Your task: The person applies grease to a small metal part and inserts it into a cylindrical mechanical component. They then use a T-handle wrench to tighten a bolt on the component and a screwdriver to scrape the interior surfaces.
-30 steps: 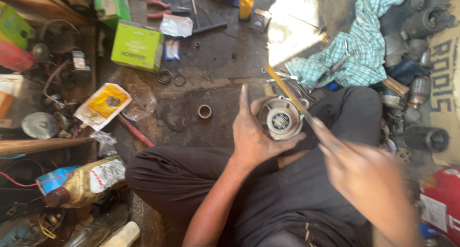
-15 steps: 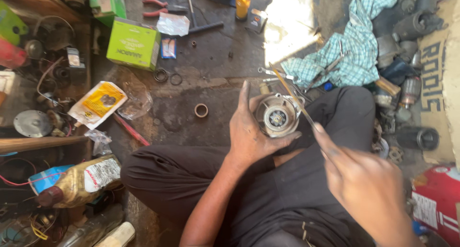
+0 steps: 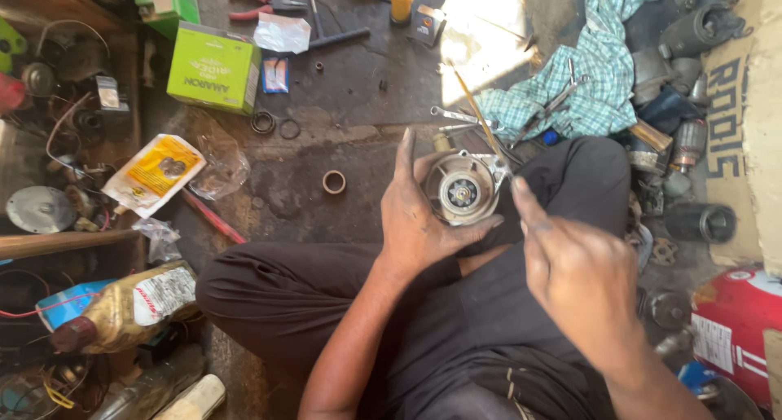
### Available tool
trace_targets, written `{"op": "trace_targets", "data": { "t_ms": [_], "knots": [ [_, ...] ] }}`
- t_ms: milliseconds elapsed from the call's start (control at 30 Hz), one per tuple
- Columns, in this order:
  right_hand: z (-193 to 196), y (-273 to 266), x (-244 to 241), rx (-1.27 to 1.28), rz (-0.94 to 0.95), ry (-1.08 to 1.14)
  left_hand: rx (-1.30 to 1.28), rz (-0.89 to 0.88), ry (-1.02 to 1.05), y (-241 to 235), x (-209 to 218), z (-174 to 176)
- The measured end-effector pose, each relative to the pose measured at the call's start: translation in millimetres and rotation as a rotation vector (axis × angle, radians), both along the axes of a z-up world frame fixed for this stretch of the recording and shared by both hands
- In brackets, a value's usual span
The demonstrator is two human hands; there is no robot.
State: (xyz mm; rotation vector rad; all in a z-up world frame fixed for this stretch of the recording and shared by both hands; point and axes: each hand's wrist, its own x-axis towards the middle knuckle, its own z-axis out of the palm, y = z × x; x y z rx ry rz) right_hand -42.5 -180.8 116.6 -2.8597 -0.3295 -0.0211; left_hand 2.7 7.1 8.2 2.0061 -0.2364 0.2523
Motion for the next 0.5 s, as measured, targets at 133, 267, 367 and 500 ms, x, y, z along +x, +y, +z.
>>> {"op": "trace_targets", "data": {
  "t_ms": [133, 267, 367, 500],
  "knots": [
    [9, 10, 1, 0.091, 0.02, -0.035, -0.012, 0.005, -0.039, 2, 6, 3],
    [6, 10, 9, 0.137, 0.018, -0.002, 0.008, 0.007, -0.016, 0, 0, -1],
    [13, 12, 8, 0.137, 0.044, 0.016, 0.011, 0.016, -0.043, 1, 3, 5],
    [6, 11, 5, 0.147, -0.012, 0.003, -0.018, 0.018, 0.035, -1, 4, 6]
  ]
}}
